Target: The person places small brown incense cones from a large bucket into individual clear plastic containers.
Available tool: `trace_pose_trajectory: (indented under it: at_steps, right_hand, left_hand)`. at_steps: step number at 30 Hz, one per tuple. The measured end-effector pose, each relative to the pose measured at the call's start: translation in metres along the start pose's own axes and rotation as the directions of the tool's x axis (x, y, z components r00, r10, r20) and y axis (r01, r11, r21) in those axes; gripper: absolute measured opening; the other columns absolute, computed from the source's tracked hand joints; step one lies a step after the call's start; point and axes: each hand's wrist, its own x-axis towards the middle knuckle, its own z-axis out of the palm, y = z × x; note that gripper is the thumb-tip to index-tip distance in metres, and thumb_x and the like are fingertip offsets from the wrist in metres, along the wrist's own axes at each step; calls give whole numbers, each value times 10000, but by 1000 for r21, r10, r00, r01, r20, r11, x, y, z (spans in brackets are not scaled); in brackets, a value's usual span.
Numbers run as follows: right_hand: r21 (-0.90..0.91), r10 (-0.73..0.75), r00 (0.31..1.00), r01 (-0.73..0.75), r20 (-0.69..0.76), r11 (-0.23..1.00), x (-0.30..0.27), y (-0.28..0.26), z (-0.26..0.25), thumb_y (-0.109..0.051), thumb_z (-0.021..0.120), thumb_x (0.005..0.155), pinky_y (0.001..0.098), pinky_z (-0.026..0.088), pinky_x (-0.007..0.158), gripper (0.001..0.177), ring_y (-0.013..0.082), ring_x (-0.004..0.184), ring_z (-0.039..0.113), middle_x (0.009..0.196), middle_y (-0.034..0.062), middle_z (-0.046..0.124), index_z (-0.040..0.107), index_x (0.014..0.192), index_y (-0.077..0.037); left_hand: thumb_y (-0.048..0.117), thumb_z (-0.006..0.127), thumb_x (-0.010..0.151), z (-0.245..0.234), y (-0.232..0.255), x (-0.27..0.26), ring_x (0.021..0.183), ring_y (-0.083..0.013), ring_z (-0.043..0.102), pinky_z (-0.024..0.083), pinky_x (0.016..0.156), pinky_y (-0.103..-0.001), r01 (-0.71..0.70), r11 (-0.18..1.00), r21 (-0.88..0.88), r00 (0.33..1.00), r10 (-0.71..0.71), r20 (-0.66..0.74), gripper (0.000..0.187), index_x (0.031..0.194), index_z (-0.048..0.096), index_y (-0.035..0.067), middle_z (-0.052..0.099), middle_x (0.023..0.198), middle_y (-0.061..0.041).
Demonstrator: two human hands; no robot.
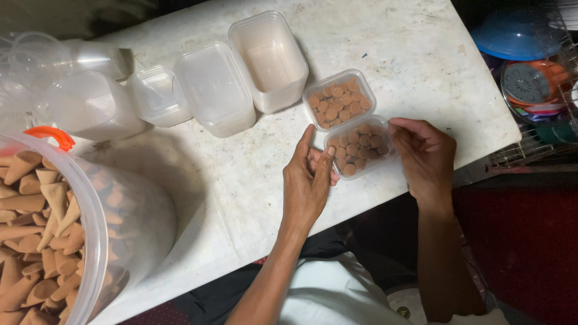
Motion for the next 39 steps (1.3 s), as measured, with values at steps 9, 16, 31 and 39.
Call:
trace_pose_trajectory:
  at_steps: [9,16,31,39]
  right_hand:
    - [-18,10,1000,-10,-2,1000,0,-3,0,-10,705,985,287,533,766,148,132,852,639,937,135,702,720,1132,-22]
    - [-7,35,999,-35,3,999,1,-1,1,-16,701,989,279,532,785,148,121,883,636,958,122,701,717,1136,-29]
    - [0,28,999,-28,23,1000,9,-6,4,-20,697,988,261,522,736,160,107,821,616,915,110,687,717,1147,-23]
    - [-14,-18,999,19,37,1000,11,1,3,-9,690,990,277,530,703,161,133,779,628,886,137,684,715,1149,-5]
  left_hand:
    - [134,571,997,0,0,0,531,-117,620,566,509,-244,-5,1000,7,1000,5,4,554,1427,398,-170,631,641,-83]
    - [139,569,997,1,-3,1,543,-121,630,569,512,-243,-25,1000,-10,1000,25,-3,551,1436,405,-151,636,652,-94]
    - [136,578,995,-1,0,9,532,-120,613,549,516,-242,-40,999,-6,999,40,-10,532,1438,434,-122,629,633,-89]
    - [137,567,1000,-1,2,10,545,-118,624,558,518,-243,-21,1000,6,1000,21,-11,525,1432,436,-130,636,651,-91]
